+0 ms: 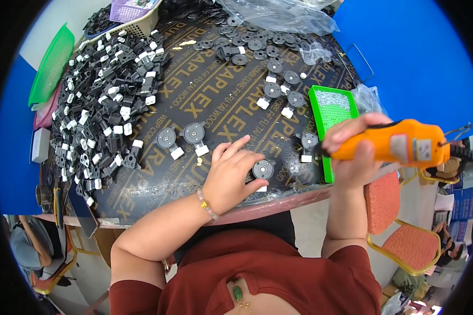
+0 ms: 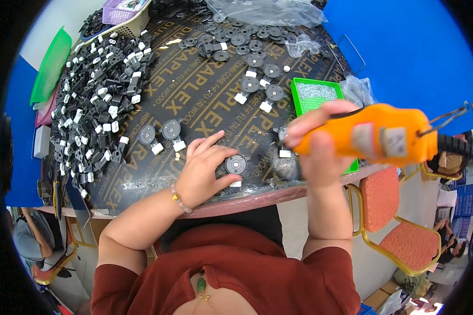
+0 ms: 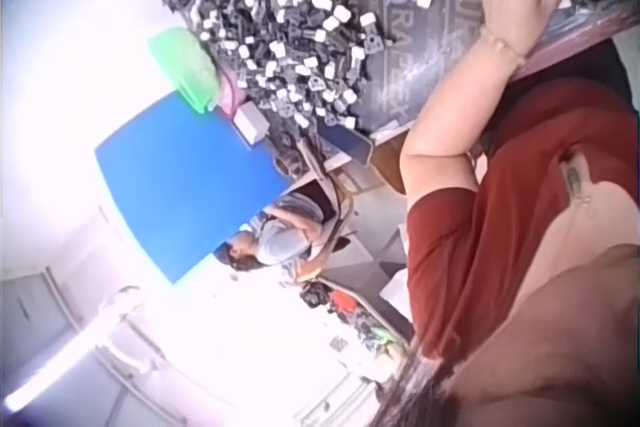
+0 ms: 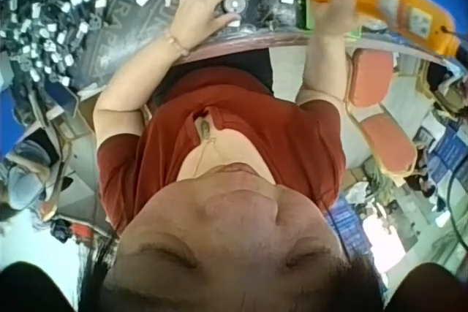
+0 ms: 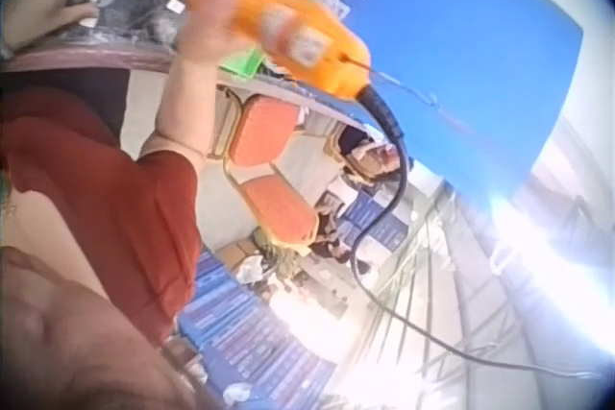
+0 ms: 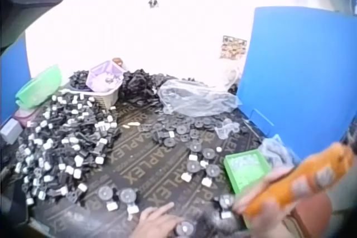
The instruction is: Assemble small mechanical components using an electric screwdriver on a workbench.
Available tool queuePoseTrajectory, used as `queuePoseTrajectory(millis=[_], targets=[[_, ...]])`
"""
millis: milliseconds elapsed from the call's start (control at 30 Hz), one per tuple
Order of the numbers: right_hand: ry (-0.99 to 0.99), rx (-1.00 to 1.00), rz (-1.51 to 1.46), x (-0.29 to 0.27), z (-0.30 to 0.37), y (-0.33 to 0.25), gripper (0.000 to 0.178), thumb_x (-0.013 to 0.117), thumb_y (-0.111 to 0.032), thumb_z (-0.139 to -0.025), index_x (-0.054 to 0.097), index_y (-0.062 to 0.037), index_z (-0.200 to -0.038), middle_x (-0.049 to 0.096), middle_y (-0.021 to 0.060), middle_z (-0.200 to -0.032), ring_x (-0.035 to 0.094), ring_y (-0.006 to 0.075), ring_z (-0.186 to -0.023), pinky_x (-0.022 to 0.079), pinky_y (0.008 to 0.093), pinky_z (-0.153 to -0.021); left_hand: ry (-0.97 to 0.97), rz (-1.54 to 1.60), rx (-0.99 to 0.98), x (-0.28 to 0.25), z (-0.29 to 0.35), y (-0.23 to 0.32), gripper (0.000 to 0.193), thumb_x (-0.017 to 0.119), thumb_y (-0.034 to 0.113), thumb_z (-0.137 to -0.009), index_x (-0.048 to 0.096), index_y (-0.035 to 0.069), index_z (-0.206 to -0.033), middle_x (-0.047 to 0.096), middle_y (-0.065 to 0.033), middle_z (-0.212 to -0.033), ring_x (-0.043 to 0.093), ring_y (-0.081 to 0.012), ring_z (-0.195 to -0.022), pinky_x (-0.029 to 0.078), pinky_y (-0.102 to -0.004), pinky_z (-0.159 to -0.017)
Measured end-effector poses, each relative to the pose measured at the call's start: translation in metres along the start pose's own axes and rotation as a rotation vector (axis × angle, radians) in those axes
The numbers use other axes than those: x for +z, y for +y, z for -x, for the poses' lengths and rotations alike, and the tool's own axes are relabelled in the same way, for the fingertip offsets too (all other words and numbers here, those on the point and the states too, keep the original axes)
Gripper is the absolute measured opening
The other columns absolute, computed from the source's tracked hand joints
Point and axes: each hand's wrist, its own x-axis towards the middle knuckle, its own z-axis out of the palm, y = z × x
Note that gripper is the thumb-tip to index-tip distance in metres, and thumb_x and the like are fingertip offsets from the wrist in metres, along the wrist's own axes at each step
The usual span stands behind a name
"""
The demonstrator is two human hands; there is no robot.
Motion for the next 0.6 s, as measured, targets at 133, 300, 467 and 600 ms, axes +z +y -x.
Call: queuePoseTrajectory(millis=[133,300,467,600], targets=[[-0.170,0.147,-0.050,0.043,0.022,0.014,0.049,0.070,-0.033,-0.092,0.042,-0.0056,-0.122,0.063,0.0116,-0.077,0.059,0.0185,-0.061,0.052,0.0324,-0.057,0.019,0.001,-0.001,0.000,0.002,-0.002,0.049,0.084,0.028,-0.071,0.066,0.011,-0.113,0.068,-0.0067,-0.109,0.047,-0.0309,-0.134,0.030,-0.0492,-0.107],[-0.227,0.201,-0.201,0.049,0.026,0.030,0.047,0.069,0.001,-0.088,0.042,-0.0016,-0.126,0.066,0.0098,-0.088,0.066,0.0167,-0.084,0.052,0.0274,-0.076,0.005,-0.007,0.006,-0.003,-0.001,0.001,0.048,0.085,0.028,-0.070,0.067,0.011,-0.111,0.067,-0.0068,-0.109,0.047,-0.0311,-0.133,0.031,-0.0491,-0.107],[-0.146,0.200,-0.109,0.060,0.025,0.032,0.041,0.071,-0.022,-0.092,0.045,-0.0043,-0.117,0.064,0.0128,-0.076,0.059,0.0184,-0.061,0.053,0.0308,-0.059,0.020,-0.001,0.008,-0.001,0.000,0.000,0.047,0.084,0.028,-0.070,0.067,0.010,-0.111,0.067,-0.0069,-0.108,0.047,-0.0309,-0.133,0.031,-0.0488,-0.107],[-0.212,0.213,0.027,0.054,0.039,0.044,0.037,0.072,-0.014,-0.090,0.044,-0.0049,-0.113,0.064,0.0125,-0.078,0.060,0.0174,-0.064,0.053,0.0301,-0.060,0.047,0.026,-0.014,0.000,0.000,-0.001,0.046,0.085,0.028,-0.069,0.067,0.009,-0.108,0.067,-0.0075,-0.106,0.047,-0.0300,-0.133,0.031,-0.0486,-0.106]])
